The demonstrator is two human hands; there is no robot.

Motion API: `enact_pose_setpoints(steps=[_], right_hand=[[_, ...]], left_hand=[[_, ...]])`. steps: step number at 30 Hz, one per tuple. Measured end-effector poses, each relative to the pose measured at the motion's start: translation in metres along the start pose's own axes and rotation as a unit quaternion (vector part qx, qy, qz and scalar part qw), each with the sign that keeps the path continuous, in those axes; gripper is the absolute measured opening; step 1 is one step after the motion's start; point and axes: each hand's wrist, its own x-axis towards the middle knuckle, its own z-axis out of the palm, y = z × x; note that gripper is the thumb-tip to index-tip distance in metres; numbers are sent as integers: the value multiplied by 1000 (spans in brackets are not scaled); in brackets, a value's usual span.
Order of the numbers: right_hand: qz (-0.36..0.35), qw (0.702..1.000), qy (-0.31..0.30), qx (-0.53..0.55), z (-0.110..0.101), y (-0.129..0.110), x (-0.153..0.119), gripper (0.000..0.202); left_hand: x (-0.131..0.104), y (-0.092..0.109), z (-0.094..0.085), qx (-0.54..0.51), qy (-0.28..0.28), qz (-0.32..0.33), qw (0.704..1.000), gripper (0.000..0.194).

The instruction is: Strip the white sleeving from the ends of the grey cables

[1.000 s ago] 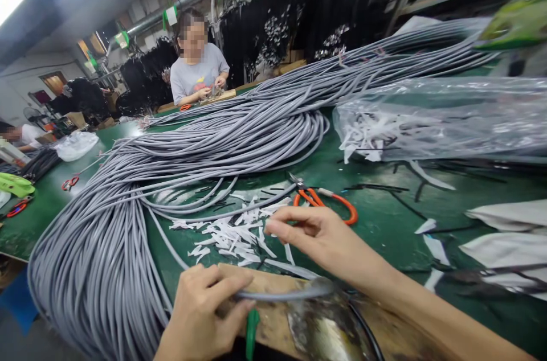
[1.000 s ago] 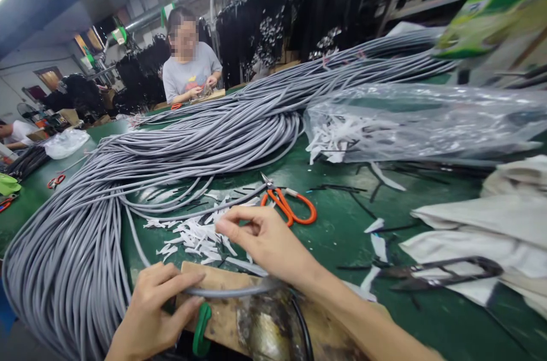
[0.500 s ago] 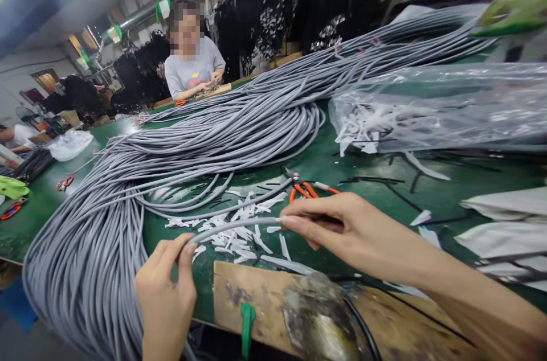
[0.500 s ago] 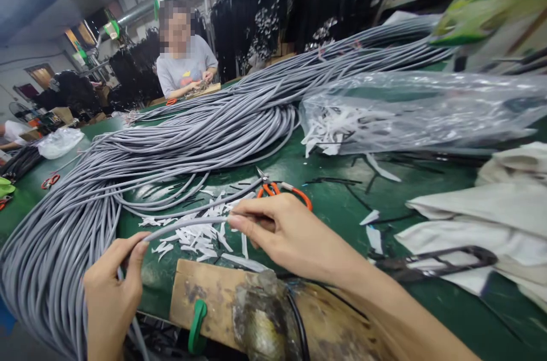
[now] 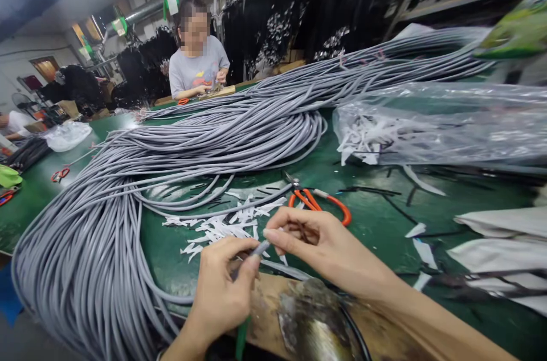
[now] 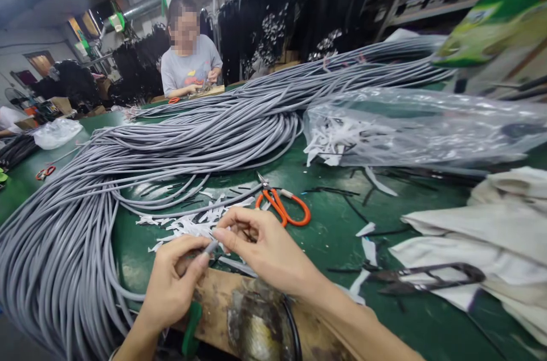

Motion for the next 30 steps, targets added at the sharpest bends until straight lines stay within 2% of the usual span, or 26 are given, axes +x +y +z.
enact_pose_setpoints(steps=[4,8,12,14,18,22,26,30], right_hand=[[2,1000,-7,-27,6,3,-1,36],[-13,997,-8,-78,10,8,-2,36],[-65,978,109,-168,10,14,-2,29],[-116,960,139,-216,10,15,-2,24],[-222,924,115,-289,11,19,-5,28],[-237,900,114,-348,14,23,-7,30],[-224,906,89,-349,15,23,-7,35],[-195,923,77,-321,15,20,-8,38]], left_hand=[[2,-11,6,-120,-4,-69,990,21],[3,-13,13,-161,26,-99,982,24],[6,-12,15,-151,106,-85,979,26],[7,-13,14,-160,138,-90,973,26],[7,-14,13,-185,158,-112,963,26],[5,-13,13,-181,155,-101,966,24],[5,-12,12,-172,142,-83,971,25],[4,-12,13,-187,133,-101,968,27]])
